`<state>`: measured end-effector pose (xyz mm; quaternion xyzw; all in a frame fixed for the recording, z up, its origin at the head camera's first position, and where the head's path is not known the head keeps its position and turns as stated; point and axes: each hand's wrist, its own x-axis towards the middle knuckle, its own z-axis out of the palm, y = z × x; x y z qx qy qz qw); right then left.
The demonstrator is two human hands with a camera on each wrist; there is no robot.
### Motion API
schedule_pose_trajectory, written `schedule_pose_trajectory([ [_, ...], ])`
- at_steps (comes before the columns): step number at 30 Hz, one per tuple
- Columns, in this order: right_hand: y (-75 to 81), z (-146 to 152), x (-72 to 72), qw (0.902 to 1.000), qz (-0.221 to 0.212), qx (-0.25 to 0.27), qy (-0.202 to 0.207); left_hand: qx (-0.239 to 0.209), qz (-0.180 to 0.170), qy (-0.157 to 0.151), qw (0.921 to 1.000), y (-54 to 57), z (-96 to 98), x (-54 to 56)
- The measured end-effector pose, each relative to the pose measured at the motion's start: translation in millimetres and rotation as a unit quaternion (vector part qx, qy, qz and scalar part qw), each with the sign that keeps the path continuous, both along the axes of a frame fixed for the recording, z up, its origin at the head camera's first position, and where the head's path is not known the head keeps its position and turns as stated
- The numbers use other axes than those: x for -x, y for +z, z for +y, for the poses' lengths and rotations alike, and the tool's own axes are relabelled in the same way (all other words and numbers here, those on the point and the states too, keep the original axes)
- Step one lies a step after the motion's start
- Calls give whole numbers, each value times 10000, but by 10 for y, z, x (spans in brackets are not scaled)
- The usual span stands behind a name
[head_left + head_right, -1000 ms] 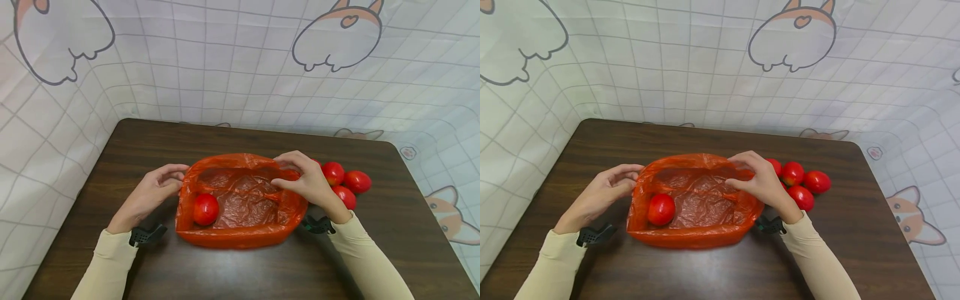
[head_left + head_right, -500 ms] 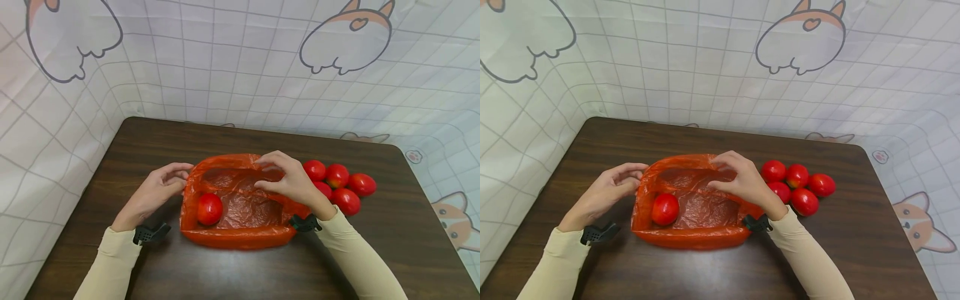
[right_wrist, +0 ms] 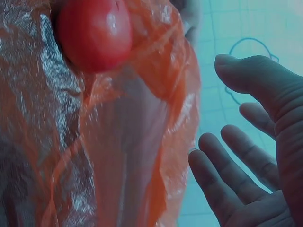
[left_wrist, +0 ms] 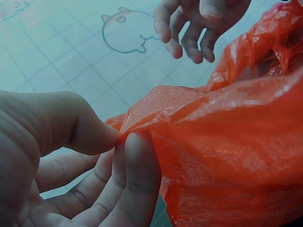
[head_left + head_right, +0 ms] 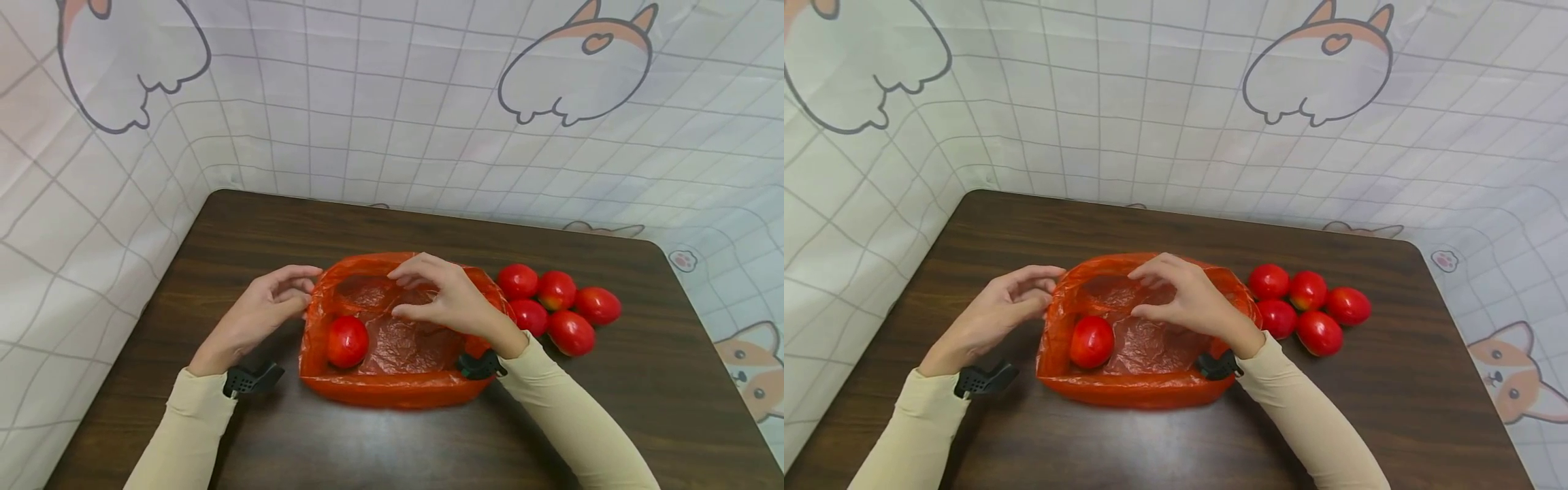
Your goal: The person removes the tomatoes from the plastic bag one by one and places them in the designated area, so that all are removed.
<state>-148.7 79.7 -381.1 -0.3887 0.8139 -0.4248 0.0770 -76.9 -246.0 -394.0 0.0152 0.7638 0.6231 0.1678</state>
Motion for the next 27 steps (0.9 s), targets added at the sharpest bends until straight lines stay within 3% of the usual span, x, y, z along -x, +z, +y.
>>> schedule_pose_trajectory([
  [27,-219,-508,-108,9922,-147,-653,1048,-73,-46,-20,10000,17,-38,-11],
])
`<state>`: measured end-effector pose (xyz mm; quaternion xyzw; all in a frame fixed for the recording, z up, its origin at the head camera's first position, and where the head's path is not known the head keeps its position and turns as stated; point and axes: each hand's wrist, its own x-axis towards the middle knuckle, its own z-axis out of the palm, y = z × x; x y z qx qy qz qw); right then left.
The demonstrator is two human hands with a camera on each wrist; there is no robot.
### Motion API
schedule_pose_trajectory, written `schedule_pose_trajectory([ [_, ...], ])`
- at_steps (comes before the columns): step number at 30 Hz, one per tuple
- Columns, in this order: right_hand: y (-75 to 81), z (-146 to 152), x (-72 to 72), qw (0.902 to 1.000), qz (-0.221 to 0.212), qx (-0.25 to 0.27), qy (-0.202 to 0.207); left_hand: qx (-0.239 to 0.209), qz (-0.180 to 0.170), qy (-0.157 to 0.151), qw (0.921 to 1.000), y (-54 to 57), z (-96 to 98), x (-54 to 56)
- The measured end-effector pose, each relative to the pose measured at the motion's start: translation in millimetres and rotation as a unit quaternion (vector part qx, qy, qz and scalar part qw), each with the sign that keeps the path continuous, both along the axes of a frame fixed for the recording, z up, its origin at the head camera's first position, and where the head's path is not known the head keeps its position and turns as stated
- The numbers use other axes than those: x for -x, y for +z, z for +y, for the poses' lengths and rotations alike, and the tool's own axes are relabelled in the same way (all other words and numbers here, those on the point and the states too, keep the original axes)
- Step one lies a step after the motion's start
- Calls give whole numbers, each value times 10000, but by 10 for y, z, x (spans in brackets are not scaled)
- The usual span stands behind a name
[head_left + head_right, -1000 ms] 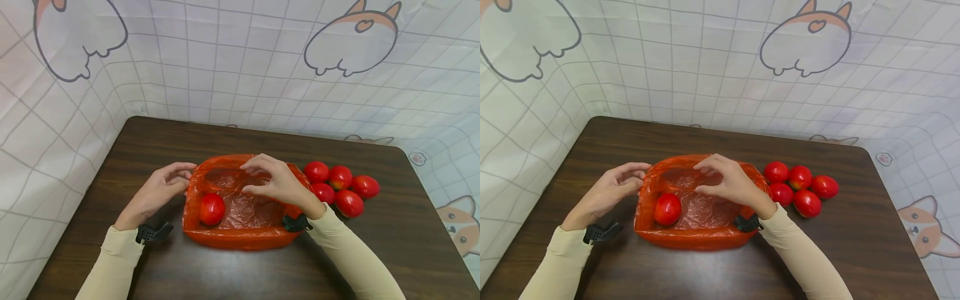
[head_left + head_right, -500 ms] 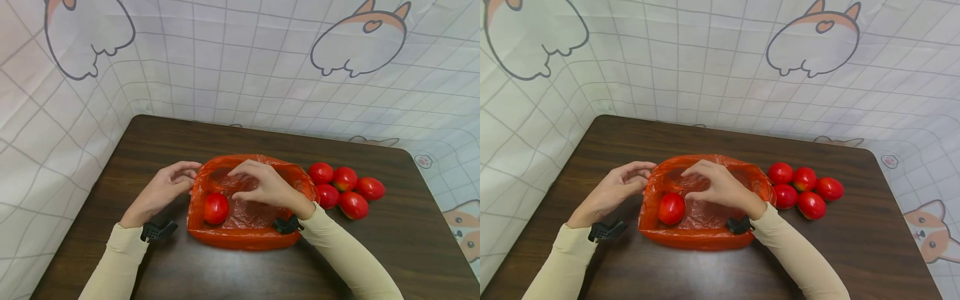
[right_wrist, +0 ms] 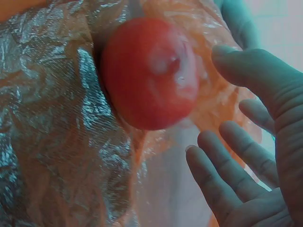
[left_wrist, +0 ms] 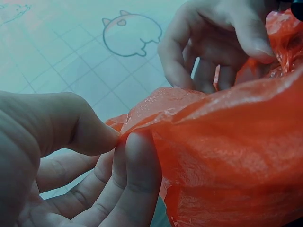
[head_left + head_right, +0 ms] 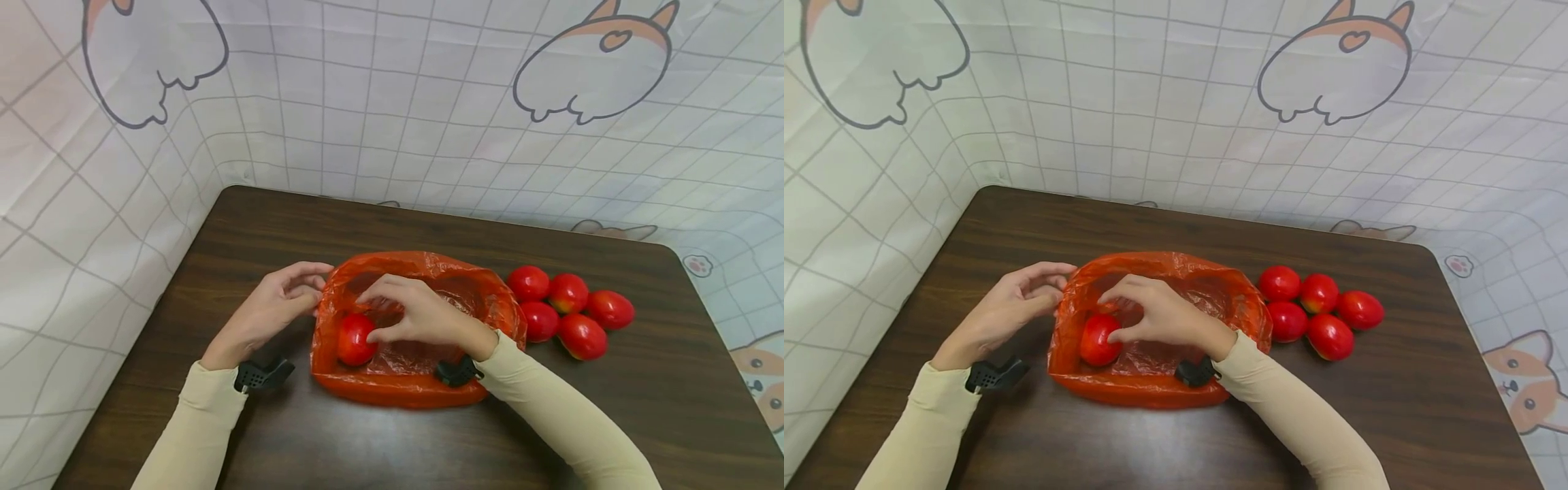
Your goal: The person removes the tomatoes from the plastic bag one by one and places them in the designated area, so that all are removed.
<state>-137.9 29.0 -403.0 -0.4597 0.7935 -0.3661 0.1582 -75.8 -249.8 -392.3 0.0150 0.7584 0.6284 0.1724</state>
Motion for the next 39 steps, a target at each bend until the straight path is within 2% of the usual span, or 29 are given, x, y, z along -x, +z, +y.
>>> schedule_pose_trajectory([
  [9,-99,-64,-26,9991,-367,23,204,31,35,-3,10000,2,-10,-10],
  [26,-247,-97,-39,9992,-297,-170,203,123,-99,34,9999,-15,2,2],
  [39,-264,-93,-38,9985,-474,-137,233,160,-138,62,9998,-26,10,5],
])
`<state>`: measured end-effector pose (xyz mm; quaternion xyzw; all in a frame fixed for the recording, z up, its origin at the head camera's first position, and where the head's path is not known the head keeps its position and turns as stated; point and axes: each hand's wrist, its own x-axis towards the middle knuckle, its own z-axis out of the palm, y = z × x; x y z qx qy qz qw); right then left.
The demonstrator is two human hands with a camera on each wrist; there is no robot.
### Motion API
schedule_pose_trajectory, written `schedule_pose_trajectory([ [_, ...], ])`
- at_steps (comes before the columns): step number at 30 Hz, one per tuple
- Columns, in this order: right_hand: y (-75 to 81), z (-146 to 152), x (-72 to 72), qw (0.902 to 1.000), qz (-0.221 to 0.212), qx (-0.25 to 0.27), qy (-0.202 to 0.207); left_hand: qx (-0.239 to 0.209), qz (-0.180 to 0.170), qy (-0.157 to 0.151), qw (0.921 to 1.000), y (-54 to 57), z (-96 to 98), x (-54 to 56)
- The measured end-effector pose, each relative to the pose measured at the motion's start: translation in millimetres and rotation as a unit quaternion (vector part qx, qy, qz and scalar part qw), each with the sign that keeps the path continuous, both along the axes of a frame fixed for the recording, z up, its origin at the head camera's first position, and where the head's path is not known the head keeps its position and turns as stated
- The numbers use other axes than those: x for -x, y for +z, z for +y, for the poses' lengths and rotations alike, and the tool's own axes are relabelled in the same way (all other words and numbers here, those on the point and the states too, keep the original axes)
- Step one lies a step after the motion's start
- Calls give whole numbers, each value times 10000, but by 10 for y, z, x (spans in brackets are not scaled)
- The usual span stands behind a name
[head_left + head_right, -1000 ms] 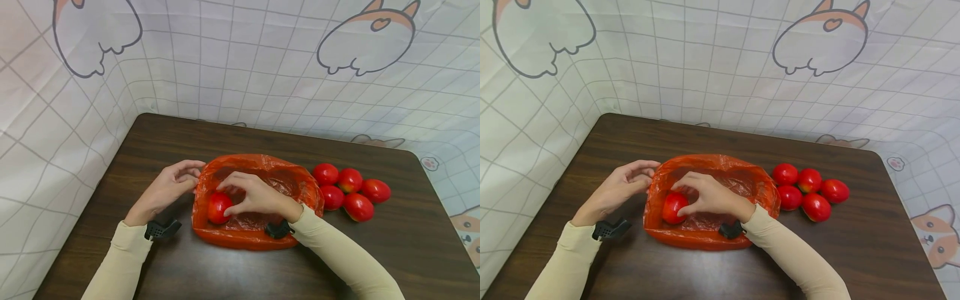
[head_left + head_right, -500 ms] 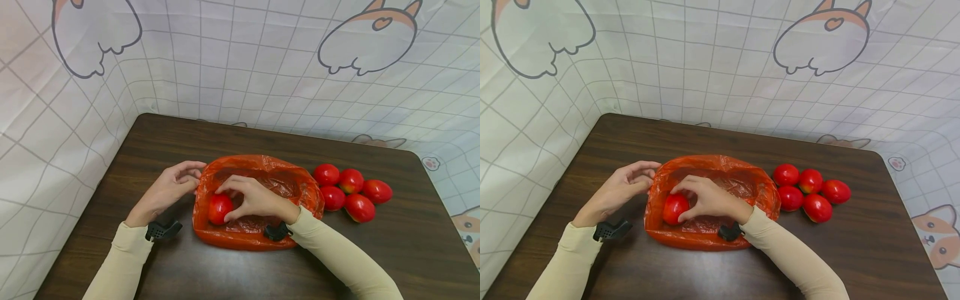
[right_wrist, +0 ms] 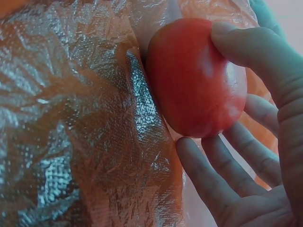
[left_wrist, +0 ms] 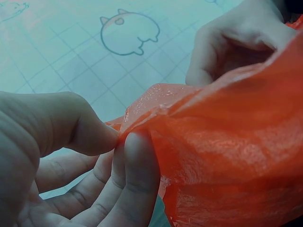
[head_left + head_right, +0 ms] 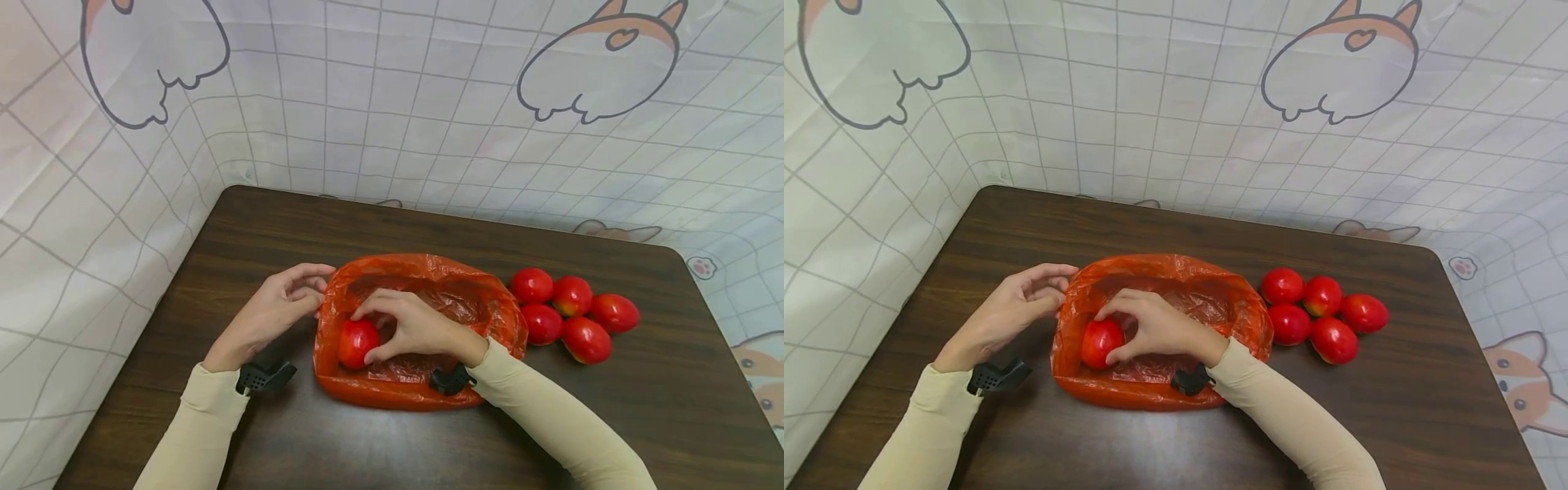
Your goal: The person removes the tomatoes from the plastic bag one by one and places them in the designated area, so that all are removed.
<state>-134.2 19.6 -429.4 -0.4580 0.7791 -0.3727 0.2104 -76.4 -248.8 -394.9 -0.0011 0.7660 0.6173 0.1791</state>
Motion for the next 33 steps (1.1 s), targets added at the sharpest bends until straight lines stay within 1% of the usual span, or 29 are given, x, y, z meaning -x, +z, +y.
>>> schedule_pose_trajectory([
  [9,19,62,1,10000,-21,55,-21,-5,51,-3,10000,5,11,6],
  [18,54,131,8,9998,39,175,-122,25,72,-24,10000,-16,5,-1],
  [22,89,174,22,9996,40,210,-170,49,87,-57,9999,-14,10,3],
  [27,138,232,39,9993,-60,230,-275,152,84,-98,9998,-7,19,16],
  [33,205,310,56,9989,-127,212,-411,117,114,-127,9998,-4,30,33],
])
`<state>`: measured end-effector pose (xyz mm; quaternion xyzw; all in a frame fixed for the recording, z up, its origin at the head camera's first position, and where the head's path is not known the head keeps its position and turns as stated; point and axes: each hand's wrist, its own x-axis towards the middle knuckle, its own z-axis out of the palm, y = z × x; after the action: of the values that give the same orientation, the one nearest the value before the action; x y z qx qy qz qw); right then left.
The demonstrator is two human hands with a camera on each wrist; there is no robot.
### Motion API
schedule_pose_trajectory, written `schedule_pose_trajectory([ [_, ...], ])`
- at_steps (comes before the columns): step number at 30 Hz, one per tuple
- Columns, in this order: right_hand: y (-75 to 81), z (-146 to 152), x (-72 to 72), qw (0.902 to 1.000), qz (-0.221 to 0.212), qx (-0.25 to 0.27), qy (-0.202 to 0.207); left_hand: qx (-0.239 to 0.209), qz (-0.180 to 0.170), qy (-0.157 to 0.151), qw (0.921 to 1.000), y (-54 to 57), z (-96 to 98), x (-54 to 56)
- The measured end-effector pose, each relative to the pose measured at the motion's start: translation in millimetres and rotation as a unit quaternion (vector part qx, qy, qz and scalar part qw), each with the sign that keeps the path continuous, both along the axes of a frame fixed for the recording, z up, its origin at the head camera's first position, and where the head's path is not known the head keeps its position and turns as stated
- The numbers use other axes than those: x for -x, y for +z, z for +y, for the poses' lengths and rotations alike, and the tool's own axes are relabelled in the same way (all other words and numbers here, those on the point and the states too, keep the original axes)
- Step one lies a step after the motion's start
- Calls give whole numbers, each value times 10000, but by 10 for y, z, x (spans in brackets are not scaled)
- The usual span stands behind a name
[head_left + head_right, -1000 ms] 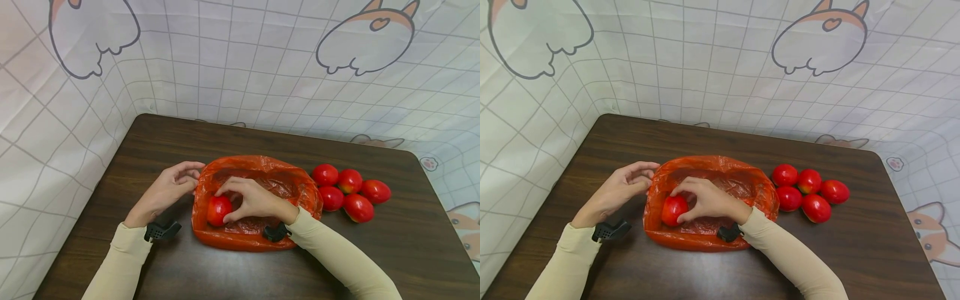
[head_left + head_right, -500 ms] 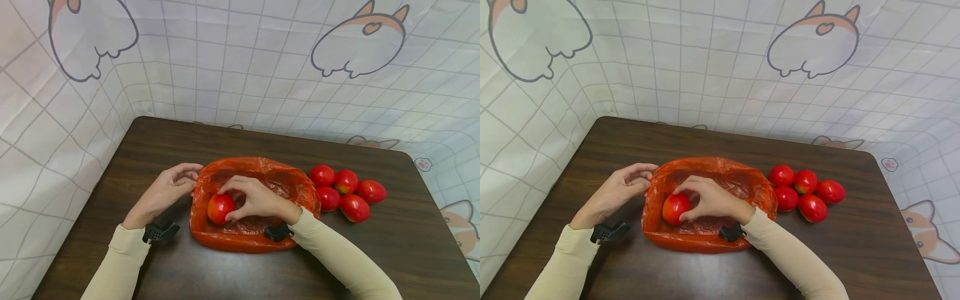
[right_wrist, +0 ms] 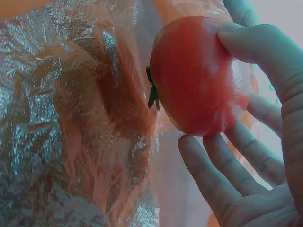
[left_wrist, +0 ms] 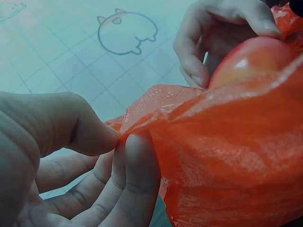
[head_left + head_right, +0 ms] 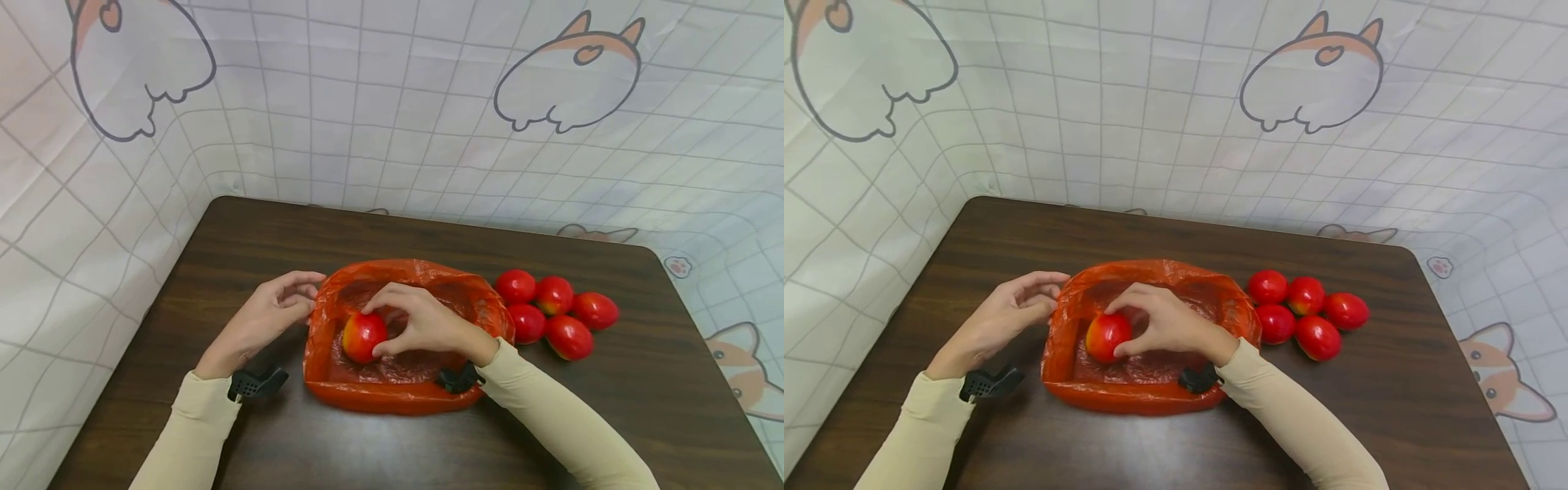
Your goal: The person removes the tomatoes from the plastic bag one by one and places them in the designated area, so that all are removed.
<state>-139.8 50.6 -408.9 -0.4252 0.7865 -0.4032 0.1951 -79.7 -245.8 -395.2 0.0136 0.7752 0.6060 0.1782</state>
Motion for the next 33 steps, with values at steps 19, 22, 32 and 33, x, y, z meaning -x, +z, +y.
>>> schedule_pose_trajectory([
  [19,162,295,31,9979,439,-7,-477,-159,114,-59,9998,-19,43,11],
  [22,186,357,37,9973,482,14,-546,-130,111,-77,9998,-29,51,17],
  [32,287,566,43,9960,305,182,-818,5,106,-76,9999,-30,65,12],
  [33,296,588,45,9957,296,187,-857,-2,104,-83,9999,-33,66,11],
])
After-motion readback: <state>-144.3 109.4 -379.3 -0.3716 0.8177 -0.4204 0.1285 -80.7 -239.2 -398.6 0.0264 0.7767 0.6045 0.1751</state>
